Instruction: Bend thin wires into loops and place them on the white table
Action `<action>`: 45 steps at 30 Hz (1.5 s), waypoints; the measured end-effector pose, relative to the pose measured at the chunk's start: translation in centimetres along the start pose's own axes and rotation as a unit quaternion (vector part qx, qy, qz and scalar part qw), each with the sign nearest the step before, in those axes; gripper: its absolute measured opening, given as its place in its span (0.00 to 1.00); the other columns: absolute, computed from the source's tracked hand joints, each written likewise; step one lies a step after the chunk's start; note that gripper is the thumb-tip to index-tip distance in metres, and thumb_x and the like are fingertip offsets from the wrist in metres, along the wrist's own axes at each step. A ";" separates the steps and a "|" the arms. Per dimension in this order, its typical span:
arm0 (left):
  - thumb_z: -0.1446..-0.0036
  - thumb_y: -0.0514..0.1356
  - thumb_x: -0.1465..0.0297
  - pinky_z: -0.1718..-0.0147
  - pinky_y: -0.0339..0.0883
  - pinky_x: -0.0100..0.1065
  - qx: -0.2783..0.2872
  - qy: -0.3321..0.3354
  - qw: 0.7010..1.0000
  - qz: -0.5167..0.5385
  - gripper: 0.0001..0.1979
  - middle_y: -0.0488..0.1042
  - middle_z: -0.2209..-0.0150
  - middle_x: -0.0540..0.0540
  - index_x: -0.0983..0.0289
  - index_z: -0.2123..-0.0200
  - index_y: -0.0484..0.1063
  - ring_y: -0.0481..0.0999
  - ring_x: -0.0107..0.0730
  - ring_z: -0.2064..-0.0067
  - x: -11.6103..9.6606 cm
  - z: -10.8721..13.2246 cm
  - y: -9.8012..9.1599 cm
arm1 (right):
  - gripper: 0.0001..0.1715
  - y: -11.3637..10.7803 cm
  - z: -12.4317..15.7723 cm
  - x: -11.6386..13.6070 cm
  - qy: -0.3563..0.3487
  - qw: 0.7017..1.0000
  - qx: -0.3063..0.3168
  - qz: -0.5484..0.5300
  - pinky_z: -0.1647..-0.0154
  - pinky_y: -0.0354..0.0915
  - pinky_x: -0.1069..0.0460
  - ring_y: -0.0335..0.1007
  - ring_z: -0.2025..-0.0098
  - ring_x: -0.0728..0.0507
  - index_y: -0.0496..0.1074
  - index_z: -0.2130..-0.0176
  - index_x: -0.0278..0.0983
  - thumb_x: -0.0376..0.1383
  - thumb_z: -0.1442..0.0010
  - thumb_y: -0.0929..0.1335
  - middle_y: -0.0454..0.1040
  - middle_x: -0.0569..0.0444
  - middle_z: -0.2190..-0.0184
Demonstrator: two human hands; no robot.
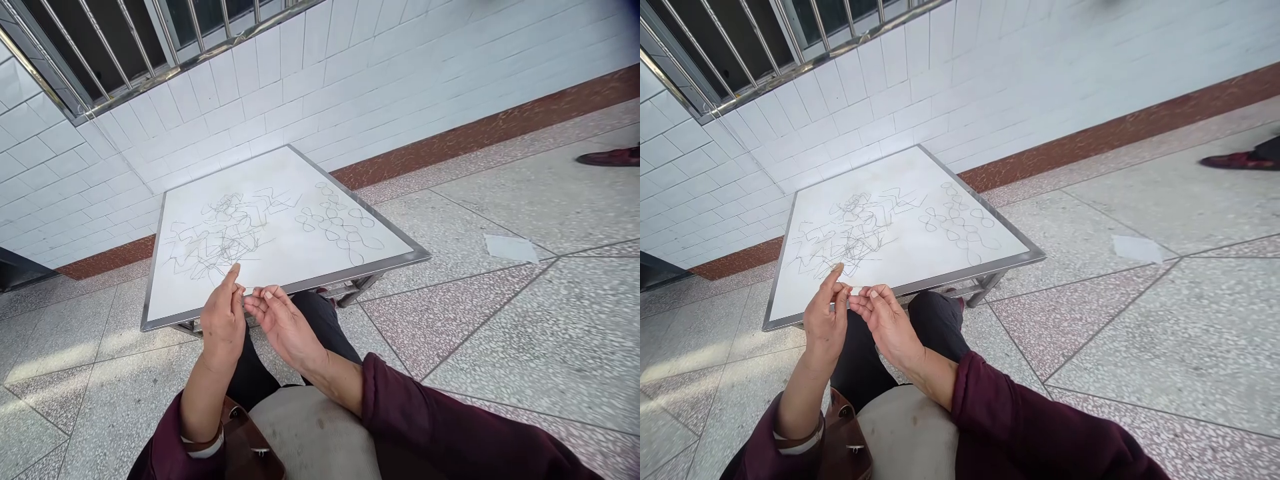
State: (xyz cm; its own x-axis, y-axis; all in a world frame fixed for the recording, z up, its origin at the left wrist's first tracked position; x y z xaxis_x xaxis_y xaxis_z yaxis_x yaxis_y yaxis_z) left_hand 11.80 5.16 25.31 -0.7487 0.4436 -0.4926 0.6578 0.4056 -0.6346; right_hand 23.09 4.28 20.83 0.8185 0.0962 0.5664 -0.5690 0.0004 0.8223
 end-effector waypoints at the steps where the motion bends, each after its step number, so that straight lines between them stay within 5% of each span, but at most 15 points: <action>1: 0.33 0.53 0.72 0.58 0.75 0.34 0.009 -0.003 1.000 0.007 0.20 0.81 0.59 0.53 0.59 0.39 0.67 0.80 0.30 0.60 0.0 0.0 0.0 | 0.12 0.0 0.0 0.0 0.003 1.000 -0.004 -0.005 0.41 0.66 0.44 0.73 0.55 0.46 0.68 0.66 0.41 0.43 0.43 0.73 0.71 0.57 0.61; 6: 0.33 0.52 0.73 0.58 0.76 0.34 0.041 0.000 0.998 0.039 0.20 0.80 0.59 0.53 0.57 0.39 0.66 0.80 0.29 0.59 0.4 0.0 0.1 | 0.11 -0.1 0.0 0.0 0.005 1.000 -0.013 0.001 0.41 0.66 0.45 0.74 0.54 0.46 0.66 0.66 0.41 0.41 0.43 0.72 0.72 0.56 0.62; 10: 0.33 0.52 0.75 0.58 0.76 0.33 0.049 0.065 0.996 0.038 0.21 0.78 0.61 0.52 0.56 0.39 0.66 0.78 0.28 0.60 1.1 0.0 -0.1 | 0.10 -0.9 -0.3 0.6 0.008 0.993 0.047 0.105 0.50 0.70 0.45 0.74 0.57 0.45 0.65 0.65 0.41 0.44 0.37 0.67 0.72 0.55 0.61; 15: 0.32 0.51 0.76 0.57 0.75 0.32 0.102 0.165 0.981 0.026 0.26 0.76 0.62 0.52 0.54 0.33 0.57 0.78 0.27 0.61 1.6 -0.2 -0.7 | 0.11 -2.1 -1.5 2.4 -0.114 0.916 0.116 0.368 0.60 0.70 0.49 0.68 0.62 0.46 0.69 0.56 0.42 0.41 0.39 0.69 0.70 0.55 0.61; 21: 0.33 0.51 0.78 0.58 0.76 0.32 0.133 0.232 0.963 -0.027 0.33 0.76 0.61 0.53 0.54 0.30 0.45 0.78 0.28 0.59 1.4 -0.8 -1.3 | 0.13 -2.4 -2.3 2.7 -0.196 0.857 0.153 0.452 0.63 0.67 0.49 0.66 0.64 0.46 0.73 0.53 0.43 0.35 0.38 0.68 0.69 0.54 0.65; 28: 0.33 0.52 0.77 0.59 0.76 0.31 0.120 0.245 0.960 -0.066 0.36 0.78 0.61 0.53 0.54 0.29 0.40 0.79 0.29 0.59 0.8 -0.9 -1.5 | 0.13 -2.3 -1.7 2.2 -0.209 0.873 0.141 0.418 0.66 0.66 0.51 0.64 0.66 0.47 0.73 0.51 0.45 0.37 0.35 0.66 0.65 0.55 0.66; 37: 0.34 0.56 0.75 0.67 0.77 0.28 0.016 0.221 0.974 -0.047 0.39 0.78 0.59 0.53 0.54 0.29 0.37 0.79 0.27 0.64 -0.1 -0.4 -1.3 | 0.13 -1.5 -1.2 2.8 -0.085 0.935 0.178 0.295 0.71 0.61 0.54 0.58 0.73 0.50 0.73 0.52 0.43 0.42 0.36 0.69 0.63 0.59 0.72; 45: 0.34 0.54 0.76 0.70 0.73 0.25 0.051 0.267 0.962 -0.028 0.36 0.77 0.62 0.52 0.54 0.29 0.41 0.77 0.26 0.65 -0.1 -1.0 -2.0 | 0.12 -1.3 -1.1 3.3 -0.056 0.935 0.182 0.299 0.64 0.61 0.52 0.61 0.69 0.49 0.72 0.56 0.41 0.45 0.35 0.68 0.66 0.58 0.70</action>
State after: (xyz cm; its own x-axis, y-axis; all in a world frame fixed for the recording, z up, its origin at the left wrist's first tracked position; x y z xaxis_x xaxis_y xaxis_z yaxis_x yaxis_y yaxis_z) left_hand 10.68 5.07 27.19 -0.6161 0.7818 -0.0962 0.5852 0.3725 -0.7202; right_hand 26.42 5.74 21.61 0.3771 -0.1347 0.9163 -0.8799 -0.3610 0.3090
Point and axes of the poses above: each hand's wrist, its own z-axis away from the middle knuckle, its own y-axis out of the palm, x = y × z, the point moved 1 cm from there along -z, towards the middle knuckle
